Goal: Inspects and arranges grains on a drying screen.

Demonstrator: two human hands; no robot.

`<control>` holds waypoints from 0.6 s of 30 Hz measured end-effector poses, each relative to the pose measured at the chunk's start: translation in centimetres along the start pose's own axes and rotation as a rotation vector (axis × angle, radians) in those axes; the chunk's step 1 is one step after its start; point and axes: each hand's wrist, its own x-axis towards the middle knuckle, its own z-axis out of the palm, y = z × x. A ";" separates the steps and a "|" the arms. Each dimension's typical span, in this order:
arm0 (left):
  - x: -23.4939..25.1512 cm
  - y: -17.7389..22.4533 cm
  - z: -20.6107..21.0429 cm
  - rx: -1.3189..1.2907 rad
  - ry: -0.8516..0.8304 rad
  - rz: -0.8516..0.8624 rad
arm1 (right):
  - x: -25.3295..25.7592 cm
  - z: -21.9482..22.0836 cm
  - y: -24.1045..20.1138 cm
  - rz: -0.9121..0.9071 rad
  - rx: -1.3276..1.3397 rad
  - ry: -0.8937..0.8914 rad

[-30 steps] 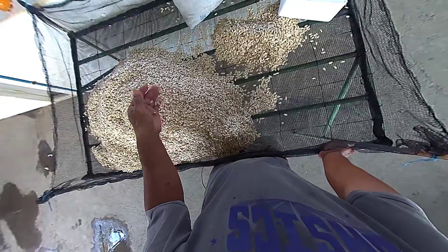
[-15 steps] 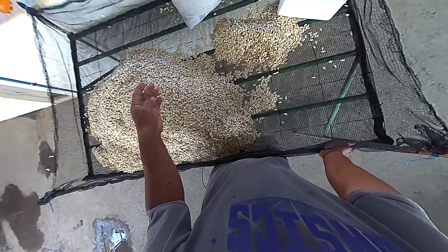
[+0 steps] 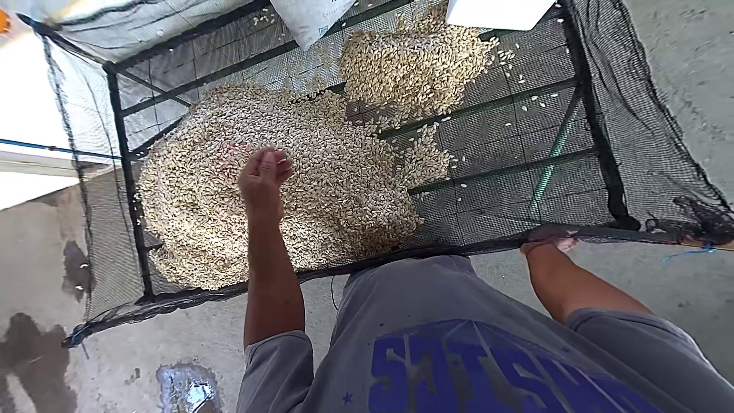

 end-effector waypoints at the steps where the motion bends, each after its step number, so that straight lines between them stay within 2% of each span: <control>1: -0.3 -1.1 1.4 0.102 -0.067 -0.013 | 0.0 0.0 0.0 0.004 0.054 0.003; 4: -2.3 -4.9 6.4 0.538 -0.361 -0.002 | -0.3 -0.1 -0.2 0.012 0.060 -0.012; 6: -3.9 -7.8 10.4 0.771 -0.564 0.133 | -0.4 -0.2 -0.2 0.038 0.165 -0.008; 11: -7.1 -11.8 20.2 0.999 -0.917 0.488 | 0.1 0.1 -0.1 0.090 0.409 -0.007; 16: -8.4 -13.9 28.6 1.228 -1.132 0.787 | 0.2 0.1 -0.6 0.129 0.334 -0.021; 18: -8.9 -14.2 31.4 1.281 -1.193 0.826 | 0.4 0.2 -0.6 0.132 0.271 -0.012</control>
